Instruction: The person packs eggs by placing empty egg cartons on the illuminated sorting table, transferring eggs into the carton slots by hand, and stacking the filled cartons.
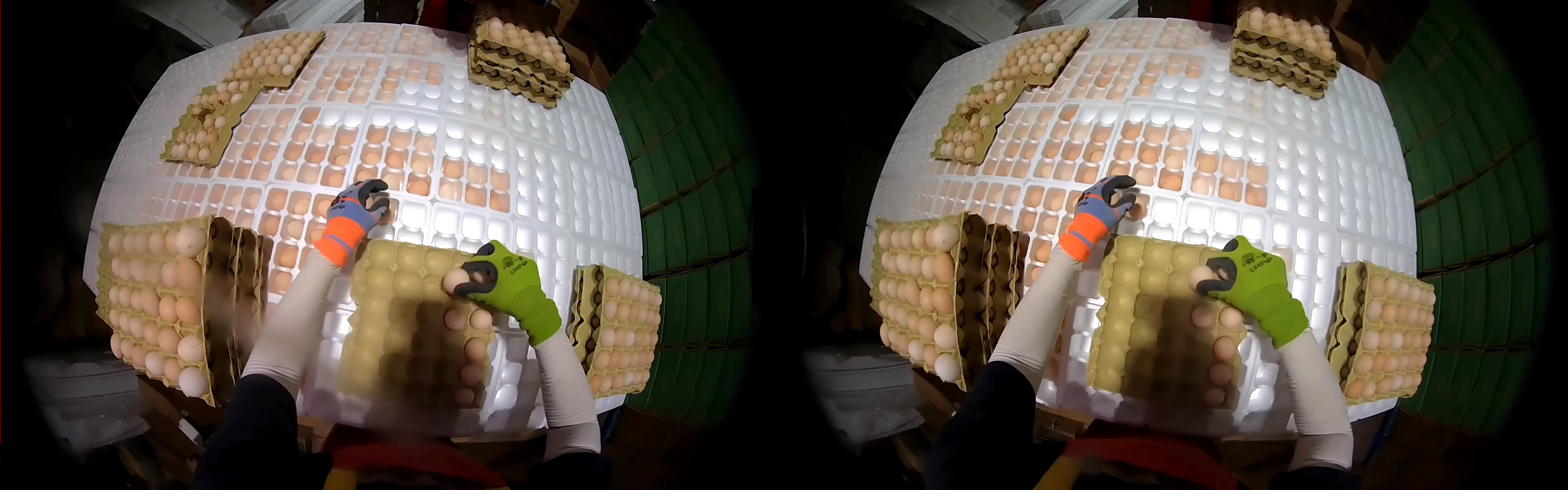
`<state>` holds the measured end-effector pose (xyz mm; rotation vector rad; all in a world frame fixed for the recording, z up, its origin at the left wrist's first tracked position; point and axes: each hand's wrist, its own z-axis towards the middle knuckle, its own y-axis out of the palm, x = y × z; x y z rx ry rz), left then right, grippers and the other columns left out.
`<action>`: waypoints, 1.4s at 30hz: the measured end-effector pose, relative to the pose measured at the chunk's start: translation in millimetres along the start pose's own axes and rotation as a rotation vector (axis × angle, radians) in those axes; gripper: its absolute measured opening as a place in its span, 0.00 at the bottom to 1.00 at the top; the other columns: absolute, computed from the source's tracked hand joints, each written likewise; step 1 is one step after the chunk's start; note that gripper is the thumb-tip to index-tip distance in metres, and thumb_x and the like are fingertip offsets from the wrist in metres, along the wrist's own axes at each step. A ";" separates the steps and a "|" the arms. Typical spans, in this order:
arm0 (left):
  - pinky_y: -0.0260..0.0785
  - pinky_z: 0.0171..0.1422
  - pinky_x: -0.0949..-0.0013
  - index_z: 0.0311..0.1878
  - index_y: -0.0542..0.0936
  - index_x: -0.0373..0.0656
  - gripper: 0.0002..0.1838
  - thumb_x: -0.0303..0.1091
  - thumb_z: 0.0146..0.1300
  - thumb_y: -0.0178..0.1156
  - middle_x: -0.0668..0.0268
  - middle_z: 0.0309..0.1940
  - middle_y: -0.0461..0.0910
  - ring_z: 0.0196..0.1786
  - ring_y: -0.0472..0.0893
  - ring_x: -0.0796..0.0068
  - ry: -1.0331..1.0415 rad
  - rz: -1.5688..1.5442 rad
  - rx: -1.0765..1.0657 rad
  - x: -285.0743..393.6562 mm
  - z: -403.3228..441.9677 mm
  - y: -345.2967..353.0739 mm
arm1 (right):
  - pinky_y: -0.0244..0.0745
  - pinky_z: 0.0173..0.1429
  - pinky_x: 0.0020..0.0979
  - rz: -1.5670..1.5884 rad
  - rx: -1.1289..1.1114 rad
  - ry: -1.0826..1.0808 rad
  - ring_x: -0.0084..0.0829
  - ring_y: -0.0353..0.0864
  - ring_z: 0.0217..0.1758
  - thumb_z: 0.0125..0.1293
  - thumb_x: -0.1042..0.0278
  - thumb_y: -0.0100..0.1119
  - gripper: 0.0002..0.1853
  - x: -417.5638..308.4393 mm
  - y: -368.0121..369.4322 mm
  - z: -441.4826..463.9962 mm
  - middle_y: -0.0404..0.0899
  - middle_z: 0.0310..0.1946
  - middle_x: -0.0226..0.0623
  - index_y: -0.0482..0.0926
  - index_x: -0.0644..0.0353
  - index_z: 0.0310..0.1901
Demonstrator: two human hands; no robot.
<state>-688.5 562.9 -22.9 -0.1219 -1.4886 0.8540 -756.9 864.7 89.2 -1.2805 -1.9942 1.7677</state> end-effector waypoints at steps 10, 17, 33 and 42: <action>0.64 0.72 0.59 0.64 0.78 0.45 0.24 0.24 0.64 0.58 0.58 0.63 0.77 0.68 0.74 0.58 0.257 0.032 0.094 -51.0 -7.1 -13.9 | 0.77 0.49 0.42 0.272 0.391 -0.179 0.43 0.82 0.46 0.64 0.53 0.63 0.15 15.4 53.9 136.1 0.81 0.45 0.35 0.83 0.45 0.49; 0.71 0.62 0.70 0.61 0.79 0.36 0.16 0.25 0.72 0.54 0.62 0.55 0.82 0.56 0.80 0.73 -0.083 -0.435 0.336 -52.8 -57.5 -5.1 | 0.77 0.53 0.35 0.130 0.193 -0.137 0.35 0.82 0.48 0.65 0.57 0.63 0.21 45.2 42.7 126.1 0.80 0.49 0.35 0.80 0.45 0.60; 0.71 0.51 0.58 0.50 0.82 0.53 0.21 0.44 0.52 0.71 0.64 0.45 0.81 0.47 0.79 0.60 0.467 0.490 -0.472 140.6 -137.2 59.1 | 0.73 0.46 0.41 -0.263 0.163 -0.220 0.40 0.76 0.40 0.47 0.61 0.73 0.16 41.9 30.6 -65.8 0.78 0.39 0.33 0.83 0.49 0.39; 0.74 0.52 0.68 0.53 0.79 0.41 0.20 0.30 0.55 0.67 0.67 0.43 0.80 0.45 0.80 0.73 -0.428 -0.867 -0.504 140.9 -161.9 34.3 | 0.76 0.55 0.37 0.606 0.383 -0.296 0.41 0.77 0.51 0.48 0.72 0.73 0.26 75.8 51.0 -121.5 0.77 0.47 0.41 0.78 0.54 0.52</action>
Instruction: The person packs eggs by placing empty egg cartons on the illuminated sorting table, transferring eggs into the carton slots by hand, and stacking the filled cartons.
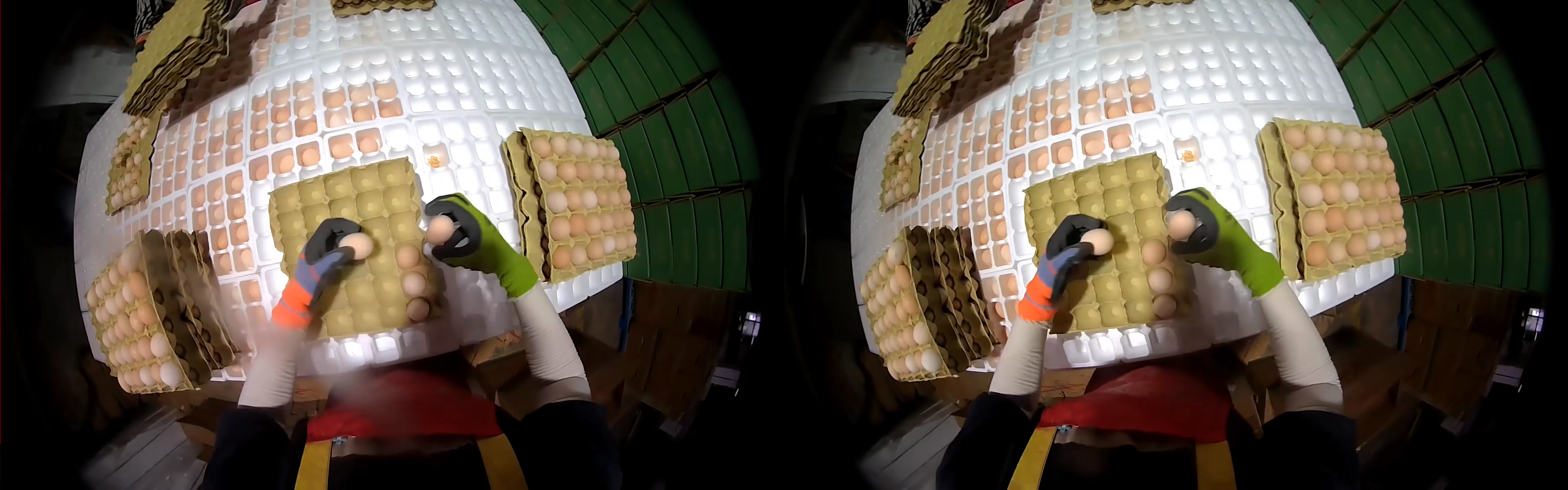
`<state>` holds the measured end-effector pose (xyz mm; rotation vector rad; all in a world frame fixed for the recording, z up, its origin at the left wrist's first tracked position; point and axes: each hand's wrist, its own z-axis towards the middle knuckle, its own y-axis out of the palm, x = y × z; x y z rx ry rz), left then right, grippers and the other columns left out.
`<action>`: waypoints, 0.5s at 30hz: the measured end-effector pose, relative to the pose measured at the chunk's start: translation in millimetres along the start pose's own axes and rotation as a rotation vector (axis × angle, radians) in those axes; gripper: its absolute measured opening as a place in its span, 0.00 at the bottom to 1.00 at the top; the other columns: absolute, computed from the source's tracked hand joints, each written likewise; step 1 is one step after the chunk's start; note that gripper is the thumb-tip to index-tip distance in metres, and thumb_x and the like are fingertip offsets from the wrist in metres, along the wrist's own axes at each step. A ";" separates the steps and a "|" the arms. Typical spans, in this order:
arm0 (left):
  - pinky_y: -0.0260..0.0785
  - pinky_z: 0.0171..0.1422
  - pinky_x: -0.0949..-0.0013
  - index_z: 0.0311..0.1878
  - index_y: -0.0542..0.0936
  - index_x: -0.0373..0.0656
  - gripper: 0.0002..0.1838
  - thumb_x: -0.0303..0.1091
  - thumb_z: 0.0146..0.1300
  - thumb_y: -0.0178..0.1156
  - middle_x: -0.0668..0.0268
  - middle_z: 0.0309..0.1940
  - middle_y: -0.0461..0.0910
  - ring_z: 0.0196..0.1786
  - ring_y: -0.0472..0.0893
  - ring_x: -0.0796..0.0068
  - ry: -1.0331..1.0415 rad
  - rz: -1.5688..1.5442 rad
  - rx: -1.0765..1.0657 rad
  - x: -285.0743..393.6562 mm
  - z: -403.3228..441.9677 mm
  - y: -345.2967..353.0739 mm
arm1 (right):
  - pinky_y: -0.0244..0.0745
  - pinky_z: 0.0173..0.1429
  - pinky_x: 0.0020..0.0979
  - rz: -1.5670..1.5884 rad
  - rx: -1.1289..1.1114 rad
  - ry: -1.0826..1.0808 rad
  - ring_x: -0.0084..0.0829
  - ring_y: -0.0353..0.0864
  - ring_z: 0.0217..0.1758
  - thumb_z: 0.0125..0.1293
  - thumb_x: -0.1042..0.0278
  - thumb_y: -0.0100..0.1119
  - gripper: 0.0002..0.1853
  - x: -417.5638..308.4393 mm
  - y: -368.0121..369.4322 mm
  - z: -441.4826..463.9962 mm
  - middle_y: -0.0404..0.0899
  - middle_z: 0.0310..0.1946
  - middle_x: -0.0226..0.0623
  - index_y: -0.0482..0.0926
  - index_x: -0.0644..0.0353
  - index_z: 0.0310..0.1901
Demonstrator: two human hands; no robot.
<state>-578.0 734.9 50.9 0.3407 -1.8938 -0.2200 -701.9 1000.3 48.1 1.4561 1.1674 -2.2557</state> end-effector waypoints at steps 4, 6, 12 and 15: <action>0.75 0.47 0.65 0.51 0.79 0.44 0.17 0.37 0.61 0.64 0.62 0.40 0.81 0.43 0.81 0.65 0.241 0.530 -0.097 -16.6 -28.4 27.1 | 0.76 0.52 0.37 0.009 -0.204 0.237 0.42 0.79 0.49 0.53 0.65 0.71 0.19 12.1 47.9 -13.1 0.77 0.45 0.38 0.79 0.54 0.48; 0.76 0.44 0.61 0.52 0.79 0.47 0.18 0.41 0.60 0.67 0.59 0.40 0.80 0.43 0.81 0.58 0.461 1.076 -0.154 -21.1 -38.3 55.7 | 0.76 0.51 0.37 0.099 -0.104 0.240 0.41 0.80 0.46 0.53 0.64 0.71 0.18 -2.1 41.7 -9.9 0.78 0.43 0.37 0.80 0.55 0.46; 0.74 0.44 0.55 0.53 0.80 0.52 0.21 0.43 0.56 0.69 0.62 0.45 0.75 0.48 0.77 0.56 0.425 1.478 -0.217 -83.1 -51.8 84.2 | 0.78 0.40 0.31 0.827 -0.029 0.447 0.30 0.82 0.43 0.61 0.52 0.68 0.31 12.7 2.9 -33.1 0.79 0.49 0.36 0.74 0.60 0.61; 0.74 0.47 0.57 0.55 0.82 0.52 0.21 0.39 0.56 0.69 0.59 0.42 0.80 0.47 0.77 0.54 0.460 1.117 -0.067 -84.4 -54.0 67.5 | 0.79 0.49 0.35 0.209 -0.070 0.112 0.42 0.81 0.50 0.58 0.58 0.70 0.25 -1.4 15.5 -36.9 0.78 0.53 0.39 0.78 0.53 0.57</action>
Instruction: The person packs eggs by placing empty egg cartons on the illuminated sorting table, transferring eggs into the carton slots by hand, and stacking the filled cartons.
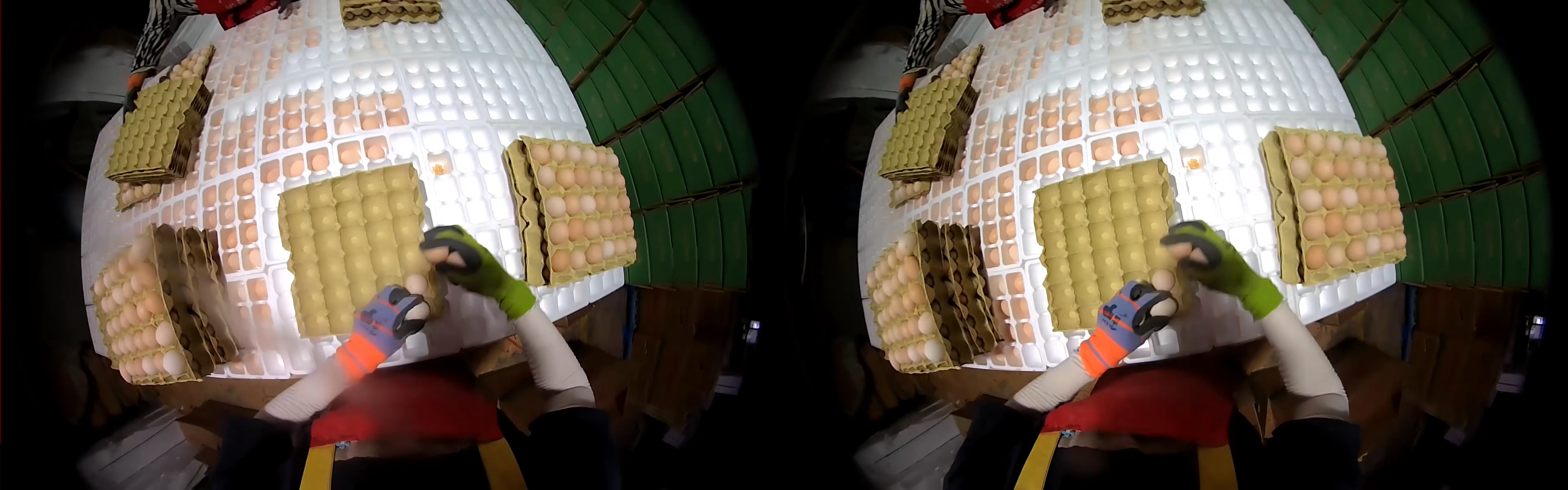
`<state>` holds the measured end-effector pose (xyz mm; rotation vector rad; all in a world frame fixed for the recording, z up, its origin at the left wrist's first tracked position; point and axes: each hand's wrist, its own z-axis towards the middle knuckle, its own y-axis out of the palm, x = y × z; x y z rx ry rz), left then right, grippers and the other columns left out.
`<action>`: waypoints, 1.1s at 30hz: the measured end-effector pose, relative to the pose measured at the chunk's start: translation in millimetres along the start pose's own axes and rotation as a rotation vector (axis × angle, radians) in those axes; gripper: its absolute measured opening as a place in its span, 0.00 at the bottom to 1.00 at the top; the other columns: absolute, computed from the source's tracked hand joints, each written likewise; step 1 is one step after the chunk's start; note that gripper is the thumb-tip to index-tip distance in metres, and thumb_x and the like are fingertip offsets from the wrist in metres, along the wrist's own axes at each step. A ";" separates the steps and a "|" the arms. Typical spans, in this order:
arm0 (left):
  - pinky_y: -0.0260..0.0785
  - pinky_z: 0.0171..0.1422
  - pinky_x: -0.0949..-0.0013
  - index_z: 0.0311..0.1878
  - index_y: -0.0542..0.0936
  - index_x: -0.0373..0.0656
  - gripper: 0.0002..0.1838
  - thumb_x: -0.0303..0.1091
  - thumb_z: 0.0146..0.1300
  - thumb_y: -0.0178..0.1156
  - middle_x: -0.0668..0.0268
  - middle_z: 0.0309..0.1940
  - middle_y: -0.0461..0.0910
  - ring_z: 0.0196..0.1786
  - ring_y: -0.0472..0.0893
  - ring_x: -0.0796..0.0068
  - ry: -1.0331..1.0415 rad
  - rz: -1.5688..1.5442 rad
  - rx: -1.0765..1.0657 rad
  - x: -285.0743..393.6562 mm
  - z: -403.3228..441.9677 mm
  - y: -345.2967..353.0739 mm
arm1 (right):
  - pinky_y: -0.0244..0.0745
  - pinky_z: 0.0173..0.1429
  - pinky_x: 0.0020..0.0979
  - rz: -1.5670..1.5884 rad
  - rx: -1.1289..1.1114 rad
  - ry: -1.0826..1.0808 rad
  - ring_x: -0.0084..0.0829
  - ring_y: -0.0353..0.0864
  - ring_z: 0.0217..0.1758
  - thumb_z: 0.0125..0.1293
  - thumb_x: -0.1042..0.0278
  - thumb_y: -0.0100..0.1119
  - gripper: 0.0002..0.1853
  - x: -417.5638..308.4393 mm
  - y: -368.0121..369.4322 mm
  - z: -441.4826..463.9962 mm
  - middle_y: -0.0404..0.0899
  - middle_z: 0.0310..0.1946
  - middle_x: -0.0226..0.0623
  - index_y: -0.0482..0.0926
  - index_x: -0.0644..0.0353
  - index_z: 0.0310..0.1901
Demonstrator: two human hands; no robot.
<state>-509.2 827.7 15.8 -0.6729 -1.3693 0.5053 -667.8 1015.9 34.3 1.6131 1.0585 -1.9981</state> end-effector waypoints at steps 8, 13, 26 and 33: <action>0.74 0.41 0.74 0.66 0.72 0.41 0.28 0.52 0.73 0.56 0.62 0.49 0.82 0.45 0.80 0.77 -0.637 -1.388 0.282 -16.2 22.5 -82.0 | 0.72 0.38 0.41 -1.150 -0.168 0.025 0.40 0.74 0.42 0.59 0.55 0.65 0.15 -25.7 69.1 -8.3 0.70 0.60 0.38 0.76 0.44 0.47; 0.75 0.50 0.68 0.58 0.80 0.45 0.23 0.47 0.65 0.67 0.64 0.48 0.82 0.47 0.81 0.72 -0.289 -0.601 0.240 -85.5 161.0 -97.7 | 0.73 0.34 0.39 -1.086 -0.265 -0.062 0.39 0.75 0.38 0.63 0.62 0.59 0.09 -42.9 51.6 0.8 0.73 0.52 0.38 0.75 0.49 0.43; 0.70 0.55 0.73 0.56 0.79 0.41 0.18 0.22 0.63 0.55 0.69 0.47 0.80 0.49 0.76 0.79 0.030 -0.503 0.013 -156.0 295.7 -19.8 | 0.75 0.45 0.37 -0.338 0.516 0.043 0.40 0.79 0.42 0.49 0.62 0.78 0.20 15.7 -57.8 113.8 0.78 0.44 0.38 0.84 0.57 0.44; 0.74 0.48 0.73 0.56 0.80 0.43 0.16 0.31 0.66 0.59 0.69 0.40 0.81 0.40 0.78 0.79 -0.149 -1.007 0.109 -156.0 290.1 -42.1 | 0.75 0.55 0.42 -0.606 0.481 0.244 0.44 0.80 0.51 0.63 0.55 0.62 0.17 104.5 -94.8 174.2 0.81 0.48 0.42 0.84 0.53 0.49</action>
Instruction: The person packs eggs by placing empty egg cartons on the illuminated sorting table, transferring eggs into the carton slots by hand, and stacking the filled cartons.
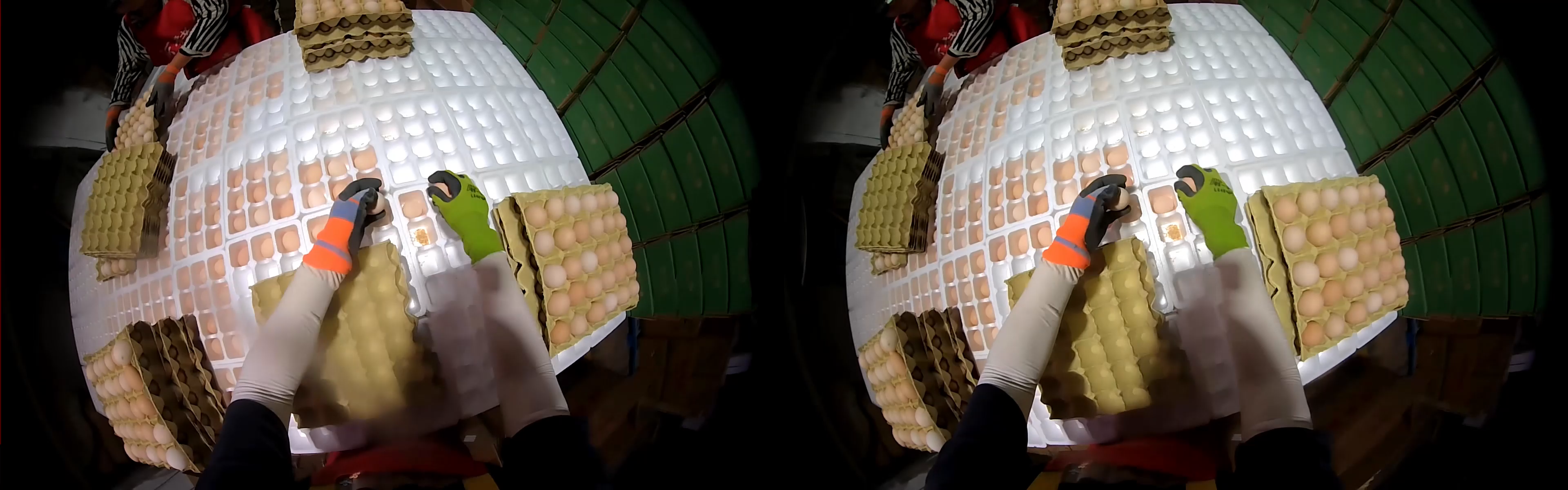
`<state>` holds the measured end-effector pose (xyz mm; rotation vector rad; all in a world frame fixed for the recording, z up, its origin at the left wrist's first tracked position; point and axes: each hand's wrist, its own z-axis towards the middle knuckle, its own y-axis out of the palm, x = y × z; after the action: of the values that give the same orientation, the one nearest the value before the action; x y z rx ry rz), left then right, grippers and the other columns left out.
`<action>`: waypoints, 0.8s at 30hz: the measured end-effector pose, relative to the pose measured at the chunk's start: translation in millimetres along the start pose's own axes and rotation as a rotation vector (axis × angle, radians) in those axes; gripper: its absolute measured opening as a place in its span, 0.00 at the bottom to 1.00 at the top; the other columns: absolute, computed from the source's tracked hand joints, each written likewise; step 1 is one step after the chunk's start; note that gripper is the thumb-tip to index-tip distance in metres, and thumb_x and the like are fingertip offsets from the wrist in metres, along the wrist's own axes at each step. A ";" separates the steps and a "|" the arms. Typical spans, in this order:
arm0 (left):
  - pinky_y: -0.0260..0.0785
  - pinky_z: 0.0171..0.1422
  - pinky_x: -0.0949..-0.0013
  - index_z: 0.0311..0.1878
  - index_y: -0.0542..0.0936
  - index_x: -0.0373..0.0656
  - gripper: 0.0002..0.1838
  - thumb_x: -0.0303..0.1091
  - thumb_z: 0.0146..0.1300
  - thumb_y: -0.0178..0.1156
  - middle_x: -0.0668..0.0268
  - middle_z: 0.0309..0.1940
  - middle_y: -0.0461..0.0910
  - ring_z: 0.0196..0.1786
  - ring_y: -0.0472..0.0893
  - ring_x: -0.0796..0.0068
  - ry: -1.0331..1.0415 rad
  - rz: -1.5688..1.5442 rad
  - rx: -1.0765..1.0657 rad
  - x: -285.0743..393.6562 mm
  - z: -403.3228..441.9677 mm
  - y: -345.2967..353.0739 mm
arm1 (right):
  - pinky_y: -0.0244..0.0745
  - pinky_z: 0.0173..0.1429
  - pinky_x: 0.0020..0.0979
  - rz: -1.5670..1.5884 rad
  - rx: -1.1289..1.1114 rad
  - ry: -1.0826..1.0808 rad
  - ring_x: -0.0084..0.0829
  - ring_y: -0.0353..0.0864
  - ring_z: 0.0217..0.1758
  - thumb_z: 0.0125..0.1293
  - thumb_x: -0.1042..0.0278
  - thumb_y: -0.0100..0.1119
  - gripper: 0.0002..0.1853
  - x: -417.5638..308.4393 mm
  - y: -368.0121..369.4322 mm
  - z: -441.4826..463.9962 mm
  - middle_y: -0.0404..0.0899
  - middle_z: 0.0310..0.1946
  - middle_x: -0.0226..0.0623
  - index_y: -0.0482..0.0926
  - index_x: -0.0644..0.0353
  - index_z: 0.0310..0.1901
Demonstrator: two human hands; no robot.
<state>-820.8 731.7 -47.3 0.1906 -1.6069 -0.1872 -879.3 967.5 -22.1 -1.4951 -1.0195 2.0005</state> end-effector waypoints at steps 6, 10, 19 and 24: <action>0.75 0.54 0.65 0.53 0.79 0.40 0.18 0.22 0.58 0.61 0.59 0.47 0.80 0.48 0.81 0.65 0.194 0.329 0.171 -2.8 45.5 29.4 | 0.77 0.47 0.36 0.552 0.170 0.210 0.39 0.81 0.43 0.64 0.71 0.61 0.15 4.0 0.8 7.5 0.81 0.43 0.41 0.83 0.56 0.52; 0.72 0.59 0.59 0.54 0.79 0.45 0.21 0.23 0.54 0.61 0.57 0.49 0.78 0.52 0.78 0.54 0.487 1.103 0.045 -15.5 83.9 44.3 | 0.75 0.47 0.40 0.362 0.387 -0.083 0.40 0.80 0.45 0.63 0.75 0.58 0.14 15.5 33.6 58.6 0.77 0.46 0.39 0.81 0.55 0.51; 0.73 0.54 0.74 0.61 0.78 0.40 0.17 0.26 0.69 0.58 0.68 0.53 0.82 0.52 0.80 0.79 0.322 0.276 0.307 58.0 -17.9 -12.7 | 0.74 0.53 0.45 0.141 0.272 -0.248 0.47 0.78 0.51 0.64 0.70 0.57 0.13 -32.9 70.0 113.0 0.78 0.46 0.42 0.81 0.53 0.49; 0.71 0.58 0.71 0.61 0.79 0.41 0.17 0.28 0.70 0.59 0.65 0.54 0.81 0.56 0.79 0.73 0.128 0.612 0.606 84.4 -152.3 -49.8 | 0.75 0.54 0.40 0.314 0.314 -0.219 0.41 0.79 0.53 0.64 0.72 0.59 0.17 -46.9 62.2 70.7 0.77 0.53 0.39 0.79 0.54 0.55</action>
<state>-671.9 662.9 29.6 0.1601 -1.4846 0.7750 -926.2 873.7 -30.9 -1.3502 -0.5333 2.4528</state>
